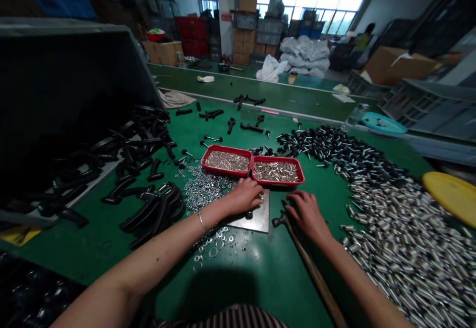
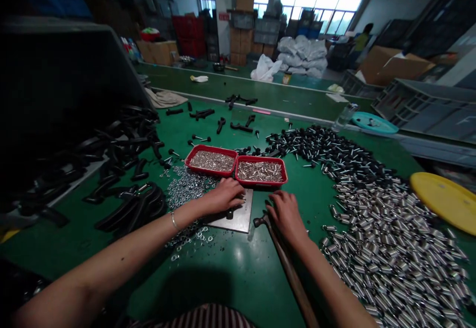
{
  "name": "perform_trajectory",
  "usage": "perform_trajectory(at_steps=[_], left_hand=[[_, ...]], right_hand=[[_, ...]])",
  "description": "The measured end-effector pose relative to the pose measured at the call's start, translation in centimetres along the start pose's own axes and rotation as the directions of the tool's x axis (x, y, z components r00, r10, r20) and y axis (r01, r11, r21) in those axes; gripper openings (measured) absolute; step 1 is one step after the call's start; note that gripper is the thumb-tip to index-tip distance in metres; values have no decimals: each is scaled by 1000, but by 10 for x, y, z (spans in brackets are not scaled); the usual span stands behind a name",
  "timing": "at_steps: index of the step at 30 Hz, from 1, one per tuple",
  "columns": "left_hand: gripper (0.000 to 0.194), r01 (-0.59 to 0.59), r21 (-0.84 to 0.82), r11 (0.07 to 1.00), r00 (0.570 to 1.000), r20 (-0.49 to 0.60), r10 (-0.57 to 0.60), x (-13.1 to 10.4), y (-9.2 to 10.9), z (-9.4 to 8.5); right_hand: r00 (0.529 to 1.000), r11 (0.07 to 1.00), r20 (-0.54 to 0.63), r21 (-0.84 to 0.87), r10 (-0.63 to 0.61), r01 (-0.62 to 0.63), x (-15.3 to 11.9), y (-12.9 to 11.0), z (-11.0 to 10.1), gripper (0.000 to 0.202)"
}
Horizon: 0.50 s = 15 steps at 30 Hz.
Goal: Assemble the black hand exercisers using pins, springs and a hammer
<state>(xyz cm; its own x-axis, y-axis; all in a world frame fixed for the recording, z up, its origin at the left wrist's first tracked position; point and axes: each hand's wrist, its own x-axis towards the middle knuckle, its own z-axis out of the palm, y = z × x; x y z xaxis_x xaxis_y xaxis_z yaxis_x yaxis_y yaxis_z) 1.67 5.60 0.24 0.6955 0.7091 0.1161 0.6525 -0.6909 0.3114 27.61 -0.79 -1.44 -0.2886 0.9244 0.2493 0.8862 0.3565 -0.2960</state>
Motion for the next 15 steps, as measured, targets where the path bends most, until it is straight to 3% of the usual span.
perform_trajectory(at_steps=[3,5,8,12,15], left_hand=[[20,56,73,996,991,-127,-46,36,-4,-15],[20,110,147,983,990,-107,-95,63,-9,-20],[18,164,205,965,986,-11,-165,94,-17,-18],[15,198,183,963,980,-10,-199,102,-23,-6],[15,236,131,963,971,-68,-228,98,-22,-7]], right_hand=[[988,980,118,164,96,-115,-35,11,-18,27],[957,961,250,191,148,-198,-63,5,-24,29],[928,955,288,105,238,-278,-104,-12,-20,31],[925,938,234,103,300,-331,-133,-27,-7,38],[898,886,259,211,356,-413,-126,-30,-1,37]])
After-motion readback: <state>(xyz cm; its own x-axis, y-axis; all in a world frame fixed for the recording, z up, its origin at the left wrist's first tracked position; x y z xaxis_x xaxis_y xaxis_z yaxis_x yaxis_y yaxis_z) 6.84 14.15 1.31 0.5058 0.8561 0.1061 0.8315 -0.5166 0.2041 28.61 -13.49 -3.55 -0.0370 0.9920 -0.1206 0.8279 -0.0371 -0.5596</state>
